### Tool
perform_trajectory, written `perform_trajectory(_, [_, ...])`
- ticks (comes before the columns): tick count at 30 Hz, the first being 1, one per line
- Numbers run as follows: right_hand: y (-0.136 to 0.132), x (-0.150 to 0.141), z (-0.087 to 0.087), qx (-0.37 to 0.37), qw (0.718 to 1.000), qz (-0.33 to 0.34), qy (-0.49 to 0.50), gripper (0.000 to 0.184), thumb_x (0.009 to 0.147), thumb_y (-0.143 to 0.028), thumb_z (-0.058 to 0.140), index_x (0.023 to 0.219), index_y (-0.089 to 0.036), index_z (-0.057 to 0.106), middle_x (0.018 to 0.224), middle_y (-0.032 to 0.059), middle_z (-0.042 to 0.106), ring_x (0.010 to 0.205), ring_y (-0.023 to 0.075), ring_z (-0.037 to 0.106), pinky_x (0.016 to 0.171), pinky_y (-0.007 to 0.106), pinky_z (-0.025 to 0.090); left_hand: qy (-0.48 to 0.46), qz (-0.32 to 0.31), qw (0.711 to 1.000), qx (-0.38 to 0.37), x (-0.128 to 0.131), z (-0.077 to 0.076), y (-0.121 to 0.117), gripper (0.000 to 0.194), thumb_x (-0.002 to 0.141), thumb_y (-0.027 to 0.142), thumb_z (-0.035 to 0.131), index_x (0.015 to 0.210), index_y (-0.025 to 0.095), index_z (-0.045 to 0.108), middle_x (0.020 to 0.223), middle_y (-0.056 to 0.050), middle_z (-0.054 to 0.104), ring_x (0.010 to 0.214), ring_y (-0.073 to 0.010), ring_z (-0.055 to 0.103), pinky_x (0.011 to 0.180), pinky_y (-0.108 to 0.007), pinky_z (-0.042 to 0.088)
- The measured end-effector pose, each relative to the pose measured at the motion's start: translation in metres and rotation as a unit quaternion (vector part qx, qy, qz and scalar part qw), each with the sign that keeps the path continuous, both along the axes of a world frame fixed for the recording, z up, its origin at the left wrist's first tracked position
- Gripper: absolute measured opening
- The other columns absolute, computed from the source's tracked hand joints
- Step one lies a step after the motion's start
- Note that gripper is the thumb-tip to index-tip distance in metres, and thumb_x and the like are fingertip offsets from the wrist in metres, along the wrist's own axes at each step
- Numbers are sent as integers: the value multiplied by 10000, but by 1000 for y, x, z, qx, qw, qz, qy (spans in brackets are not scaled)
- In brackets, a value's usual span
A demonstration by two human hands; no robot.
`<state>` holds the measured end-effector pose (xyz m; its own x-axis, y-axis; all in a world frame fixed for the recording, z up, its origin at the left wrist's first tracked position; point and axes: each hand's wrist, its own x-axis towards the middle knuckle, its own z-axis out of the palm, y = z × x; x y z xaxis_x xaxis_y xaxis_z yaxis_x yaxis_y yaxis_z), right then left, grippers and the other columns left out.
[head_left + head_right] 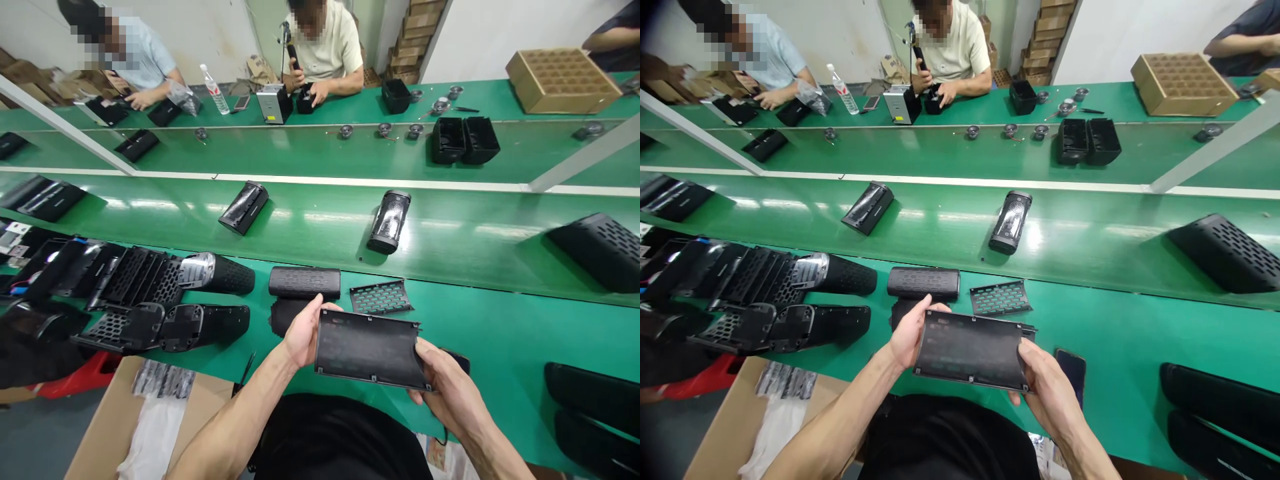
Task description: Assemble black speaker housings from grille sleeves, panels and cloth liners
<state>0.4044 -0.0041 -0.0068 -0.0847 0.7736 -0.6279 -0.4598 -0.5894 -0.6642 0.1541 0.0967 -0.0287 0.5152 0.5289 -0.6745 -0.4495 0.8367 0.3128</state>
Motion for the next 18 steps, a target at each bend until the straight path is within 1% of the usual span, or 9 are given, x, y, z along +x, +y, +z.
perform_trajectory(2, [7,3,-1,7,1000,20,-8,371,977,-541,644,894,-189,725,588,-14,575,466,127,469,464,258,392,-51,-61,995,-55,5,-10,6,519,994,611,560,857,139,728,690,-57,744,544,-177,682,579,-266,523])
perform_trajectory(4, [16,4,-3,13,999,42,-19,383,978,-548,640,896,-184,727,580,-16,574,446,115,461,454,246,385,-93,-121,983,-107,10,-20,11,557,970,653,576,894,126,740,710,-71,763,548,-186,690,594,-274,532])
perform_trajectory(7, [30,2,-6,15,996,80,-26,415,960,-583,649,929,-180,741,611,-18,578,427,108,457,410,234,393,-160,-229,950,-136,16,-30,17,722,901,785,547,1060,112,757,877,-156,815,659,-285,756,627,-359,580])
perform_trajectory(10, [50,4,-11,23,991,132,-20,471,938,-643,640,960,-186,750,650,-4,619,435,119,482,375,234,412,-223,-328,911,-114,20,-34,23,893,820,901,479,1175,127,747,980,-213,814,643,-363,753,504,-410,557])
perform_trajectory(12, [76,16,-17,31,983,175,-38,525,919,-690,637,970,-181,755,666,21,663,452,142,536,372,242,420,-227,-315,917,-91,19,-34,27,900,819,901,472,1184,126,752,971,-206,815,604,-352,738,472,-399,542])
perform_trajectory(14, [118,36,-25,27,980,153,-122,530,885,-679,697,981,-161,758,725,58,718,507,175,614,402,259,450,-228,-249,939,-57,17,-30,30,854,850,860,484,1175,119,755,959,-187,818,613,-333,733,500,-391,551])
perform_trajectory(15, [144,49,-31,21,975,97,-201,503,867,-637,746,980,-146,758,772,75,739,539,183,641,422,263,460,-232,-218,947,-41,14,-27,32,832,869,838,485,1176,113,754,946,-178,818,615,-324,728,515,-384,552])
perform_trajectory(16, [172,61,-38,16,966,44,-254,445,889,-556,765,1026,-133,749,874,95,759,637,189,684,510,276,525,-235,-193,952,-23,11,-23,34,816,888,819,479,1180,108,752,928,-172,817,603,-309,719,521,-369,545])
perform_trajectory(18, [226,83,-55,0,943,-34,-330,348,1013,-457,646,1107,-127,705,990,94,740,768,171,696,642,284,572,-220,-152,963,25,3,-13,40,812,920,793,449,1173,85,754,848,-171,802,539,-283,684,497,-332,501])
